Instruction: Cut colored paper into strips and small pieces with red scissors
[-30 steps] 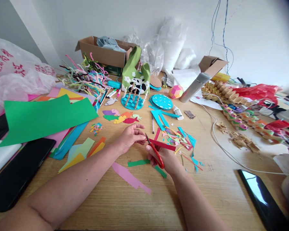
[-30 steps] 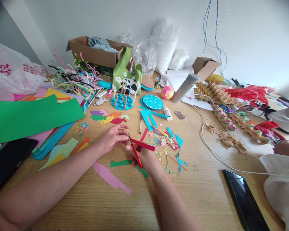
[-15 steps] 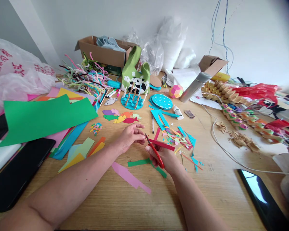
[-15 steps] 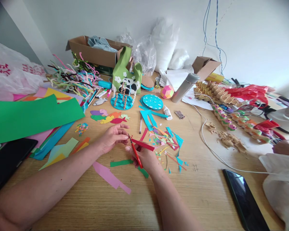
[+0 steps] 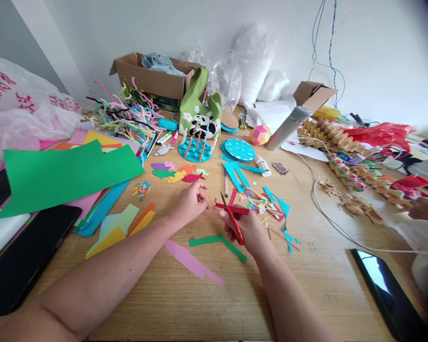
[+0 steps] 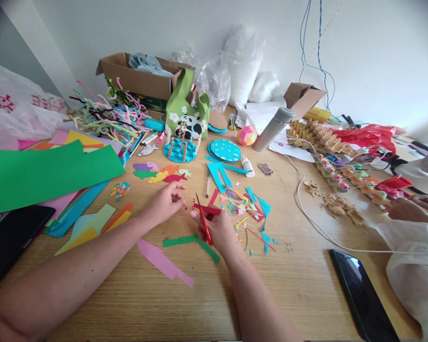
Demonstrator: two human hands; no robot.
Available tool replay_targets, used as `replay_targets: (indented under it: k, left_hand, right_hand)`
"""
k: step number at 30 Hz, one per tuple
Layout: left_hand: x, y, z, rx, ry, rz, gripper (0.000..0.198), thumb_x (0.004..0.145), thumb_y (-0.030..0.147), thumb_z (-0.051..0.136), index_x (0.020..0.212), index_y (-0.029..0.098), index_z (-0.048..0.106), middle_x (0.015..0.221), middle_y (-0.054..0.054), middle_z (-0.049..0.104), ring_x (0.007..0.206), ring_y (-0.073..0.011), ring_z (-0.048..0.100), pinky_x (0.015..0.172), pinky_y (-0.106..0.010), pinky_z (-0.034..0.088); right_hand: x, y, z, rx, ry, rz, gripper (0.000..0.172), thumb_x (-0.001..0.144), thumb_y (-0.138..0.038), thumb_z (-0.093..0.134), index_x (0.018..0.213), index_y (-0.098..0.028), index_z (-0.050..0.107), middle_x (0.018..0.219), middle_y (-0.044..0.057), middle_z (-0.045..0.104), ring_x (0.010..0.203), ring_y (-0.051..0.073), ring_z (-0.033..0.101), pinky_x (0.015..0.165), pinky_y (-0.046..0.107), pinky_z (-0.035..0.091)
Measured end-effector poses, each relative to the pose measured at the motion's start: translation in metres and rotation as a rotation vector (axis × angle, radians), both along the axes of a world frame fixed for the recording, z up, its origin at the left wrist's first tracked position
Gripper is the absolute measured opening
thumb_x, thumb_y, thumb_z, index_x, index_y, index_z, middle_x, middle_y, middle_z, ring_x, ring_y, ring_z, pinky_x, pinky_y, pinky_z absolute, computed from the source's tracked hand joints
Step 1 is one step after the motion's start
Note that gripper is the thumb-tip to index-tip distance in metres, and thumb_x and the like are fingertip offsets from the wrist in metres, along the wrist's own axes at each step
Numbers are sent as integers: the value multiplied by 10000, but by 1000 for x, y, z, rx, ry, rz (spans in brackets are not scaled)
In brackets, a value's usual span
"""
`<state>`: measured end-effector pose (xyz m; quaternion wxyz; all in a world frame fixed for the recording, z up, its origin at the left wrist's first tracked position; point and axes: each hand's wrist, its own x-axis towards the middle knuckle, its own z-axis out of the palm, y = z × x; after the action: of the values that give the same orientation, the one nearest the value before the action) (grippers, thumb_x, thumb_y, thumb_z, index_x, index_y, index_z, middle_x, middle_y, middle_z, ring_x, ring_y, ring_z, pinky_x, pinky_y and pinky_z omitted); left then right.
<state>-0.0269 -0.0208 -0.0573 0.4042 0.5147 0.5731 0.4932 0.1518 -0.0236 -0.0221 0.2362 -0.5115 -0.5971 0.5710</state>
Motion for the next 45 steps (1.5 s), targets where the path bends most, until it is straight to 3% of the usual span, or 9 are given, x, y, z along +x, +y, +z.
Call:
replay_targets:
  k: [9,11,15,19,24,29,37,40,45]
  left_hand:
    - [-2,-4,3,31,338,14,257,729,86,605,955,206,612,722,-12,640,656,-177,584,654,-294,423]
    - [-1,-3,2,103,385,-6,285,738,72,597,993,196,622,858,-45,658,767,-190,606,730,-313,456]
    - [3,-4,-2,266,440,-175,359,756,43,581,1085,177,637,1120,-93,620,1058,-217,570,933,-350,448]
    - [5,-4,-5,339,472,-274,209,831,176,601,1020,167,690,1114,-101,624,1064,-229,555,966,-368,434]
    - [4,-3,-6,364,466,-256,138,825,267,642,876,174,730,1073,-104,630,1039,-243,546,928,-380,433]
    - [7,0,1,321,212,-181,44,732,187,710,690,194,698,915,-66,651,948,-217,569,885,-355,428]
    - [5,3,13,-91,-748,-5,150,609,225,794,686,153,687,673,-8,639,626,-101,556,613,-232,404]
    - [5,1,16,-155,-873,54,192,547,189,822,677,143,688,651,-6,643,609,-94,571,582,-216,406]
    - [8,-1,15,-154,-892,91,194,541,171,824,676,135,689,652,-11,657,598,-93,584,568,-213,427]
  right_hand:
    - [0,1,-1,-2,16,-16,461,679,-557,751,603,-185,490,454,-30,529,340,112,502,319,201,341]
    - [0,1,-2,5,22,-17,457,683,-559,748,623,-185,493,449,-32,532,334,109,496,315,197,329]
    - [-1,-1,-3,-3,45,-15,459,653,-560,770,687,-188,504,463,-41,536,338,112,494,316,200,338]
    - [-3,-2,-4,-4,56,-7,469,635,-551,786,724,-197,493,478,-53,526,344,114,493,324,208,361]
    - [-3,-2,-9,91,1,68,454,665,-549,769,700,-199,481,492,-44,525,363,117,501,344,216,359]
    - [-5,-2,-10,118,34,37,480,644,-547,785,668,-205,449,500,-45,527,376,111,506,350,210,355]
    - [-6,-4,-2,37,64,-25,478,652,-551,774,662,-206,443,479,-41,552,362,116,533,339,196,366]
    - [-6,-4,-6,32,21,16,452,684,-528,760,653,-207,443,461,-43,546,350,117,527,330,197,360]
    - [-7,-4,-9,-34,2,64,434,689,-515,758,645,-200,463,484,-48,558,345,114,533,318,199,376]
